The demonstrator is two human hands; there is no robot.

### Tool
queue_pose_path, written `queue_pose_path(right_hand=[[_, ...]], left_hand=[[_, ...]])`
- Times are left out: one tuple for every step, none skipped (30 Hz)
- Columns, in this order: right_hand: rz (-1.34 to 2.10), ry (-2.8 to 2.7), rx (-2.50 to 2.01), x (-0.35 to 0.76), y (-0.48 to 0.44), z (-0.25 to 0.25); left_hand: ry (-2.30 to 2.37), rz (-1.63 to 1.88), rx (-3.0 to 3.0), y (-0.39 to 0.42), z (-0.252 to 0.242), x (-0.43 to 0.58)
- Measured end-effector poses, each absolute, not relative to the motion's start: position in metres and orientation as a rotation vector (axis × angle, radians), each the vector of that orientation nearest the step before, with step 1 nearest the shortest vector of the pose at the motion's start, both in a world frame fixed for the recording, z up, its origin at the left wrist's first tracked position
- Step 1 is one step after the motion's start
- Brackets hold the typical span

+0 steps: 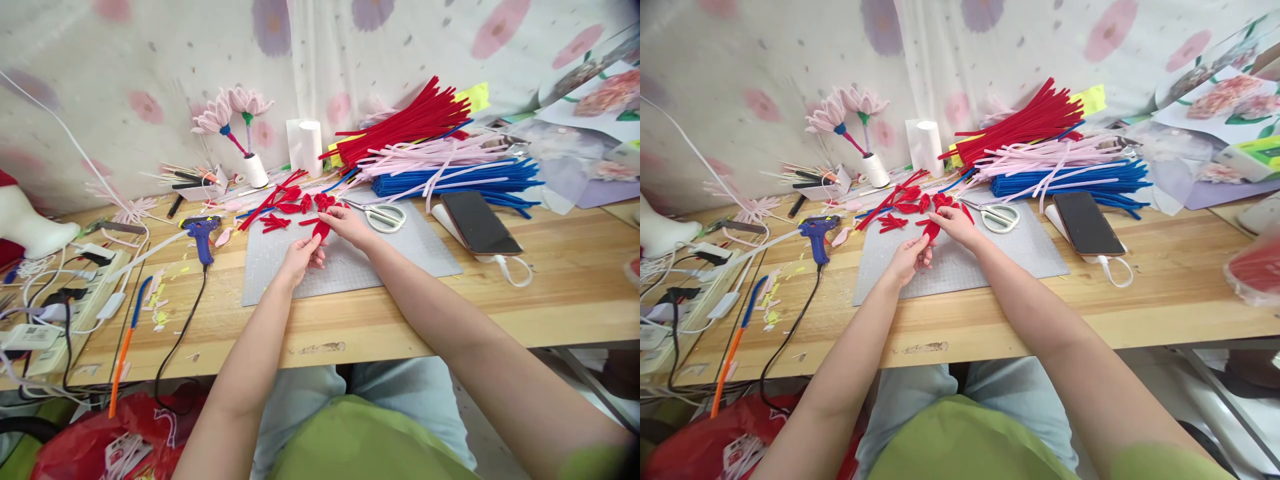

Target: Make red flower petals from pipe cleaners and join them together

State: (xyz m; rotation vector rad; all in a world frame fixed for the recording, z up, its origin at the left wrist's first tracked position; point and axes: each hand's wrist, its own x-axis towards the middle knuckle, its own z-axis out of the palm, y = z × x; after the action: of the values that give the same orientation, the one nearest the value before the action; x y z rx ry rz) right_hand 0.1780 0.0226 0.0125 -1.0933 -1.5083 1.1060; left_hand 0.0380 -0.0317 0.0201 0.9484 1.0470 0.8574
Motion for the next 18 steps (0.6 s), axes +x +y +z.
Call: queue_pose_path(right_hand=[[1.180,-1.479,-1.108,0.180,0.023,0.013],[1.264,-1.443,-1.108,0.181,0.022,0.013],[1.349,-1.404,-1.093,0.183,0.022,0.013],[1.423,-1.366,-1.069,0.184,0.022,0.014],[1.485,-1.335,-1.040,0.186,0.023,0.015],[1.536,-1.308,-1.014,0.188,0.023,0.015],[1.582,-1.283,-0.996,0.189,0.023,0.016],[1.628,-1.259,-0.986,0.190,0.024,0.017],[1.677,-1.241,-0.980,0.190,0.023,0.018],[1.729,-1.230,-0.978,0.189,0.022,0.019],[1.781,-1.229,-0.975,0.187,0.021,0.020],[1.827,-1.239,-0.971,0.184,0.019,0.021],[1.868,-1.261,-0.966,0.180,0.016,0.022],[1.899,-1.287,-0.945,0.176,0.014,0.022],[1.918,-1.290,-0.923,0.172,0.011,0.022],[1.932,-1.261,-0.917,0.168,0.010,0.021],[1.950,-1.233,-0.898,0.166,0.008,0.021],[1.952,-1.200,-0.882,0.164,0.008,0.020]], left_hand=[[1.020,0.841,0.972,-0.032,0.020,0.037],[0.994,0.840,0.995,-0.032,0.021,0.036],[0.972,0.854,1.017,-0.032,0.021,0.034],[0.959,0.874,1.038,-0.031,0.021,0.032],[0.954,0.898,1.053,-0.031,0.020,0.030],[0.955,0.915,1.059,-0.030,0.020,0.028],[0.957,0.927,1.057,-0.029,0.020,0.026],[0.958,0.935,1.049,-0.028,0.020,0.025],[0.954,0.950,1.040,-0.027,0.020,0.023],[0.948,0.970,1.035,-0.027,0.019,0.022],[0.941,0.987,1.042,-0.026,0.019,0.021],[0.935,0.992,1.061,-0.027,0.018,0.021],[0.933,0.982,1.092,-0.027,0.018,0.022],[0.933,0.954,1.132,-0.027,0.017,0.022],[0.938,0.917,1.174,-0.028,0.017,0.023],[0.947,0.883,1.217,-0.028,0.016,0.024],[0.962,0.864,1.260,-0.028,0.016,0.024],[0.981,0.871,1.301,-0.027,0.015,0.025]])
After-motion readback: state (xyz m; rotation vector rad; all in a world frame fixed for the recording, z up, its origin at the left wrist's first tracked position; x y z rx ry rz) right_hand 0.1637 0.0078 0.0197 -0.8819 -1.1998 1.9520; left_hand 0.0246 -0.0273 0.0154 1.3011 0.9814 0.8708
